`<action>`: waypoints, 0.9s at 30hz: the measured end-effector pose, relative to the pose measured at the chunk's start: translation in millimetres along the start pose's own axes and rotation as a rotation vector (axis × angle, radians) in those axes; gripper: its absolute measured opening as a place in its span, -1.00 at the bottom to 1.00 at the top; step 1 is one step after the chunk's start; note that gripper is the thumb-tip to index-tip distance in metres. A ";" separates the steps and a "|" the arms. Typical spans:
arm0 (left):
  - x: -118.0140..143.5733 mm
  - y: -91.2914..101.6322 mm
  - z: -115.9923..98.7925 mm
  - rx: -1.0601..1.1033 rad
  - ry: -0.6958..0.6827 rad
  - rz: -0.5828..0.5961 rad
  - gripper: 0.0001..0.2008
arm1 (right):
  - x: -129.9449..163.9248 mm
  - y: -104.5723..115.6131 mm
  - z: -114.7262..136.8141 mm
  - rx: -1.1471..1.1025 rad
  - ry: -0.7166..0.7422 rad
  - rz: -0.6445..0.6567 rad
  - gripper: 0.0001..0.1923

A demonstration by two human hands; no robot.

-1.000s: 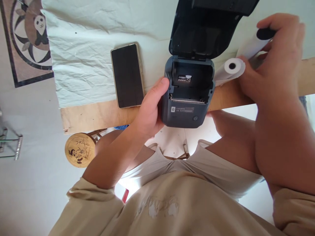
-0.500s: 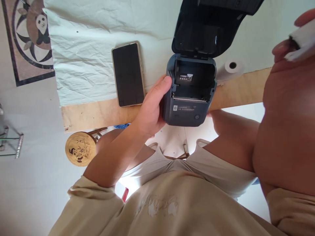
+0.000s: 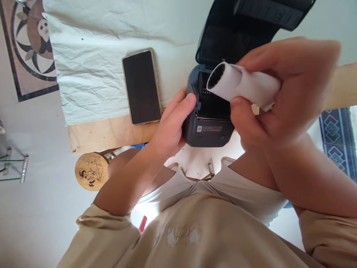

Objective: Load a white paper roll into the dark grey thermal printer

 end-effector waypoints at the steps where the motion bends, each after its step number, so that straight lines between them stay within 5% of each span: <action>1: 0.2 0.7 0.8 -0.002 0.004 0.001 -0.75 | -2.8 6.0 7.0 0.048 0.052 -0.061 -0.73; 8: -0.5 11.3 4.7 0.020 0.018 -0.044 -0.71 | 1.0 11.9 20.2 0.303 0.237 -0.254 -0.73; 16: 1.8 3.4 2.8 0.012 0.018 -0.024 -0.75 | 1.2 11.7 9.3 0.182 0.219 -0.211 -0.56; 27: 3.2 -1.7 -2.8 0.081 -0.048 0.003 -0.74 | 6.5 15.1 30.4 0.135 0.402 -0.257 -0.91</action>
Point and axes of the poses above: each hand's wrist, its own x-axis away from the middle knuckle, its own y-axis out of the back of the hand, z = x × y, the point moved 8 cm from there along -x, towards the middle knuckle, and after that the axes turned 15 degrees about x, right-handed, at the moved point
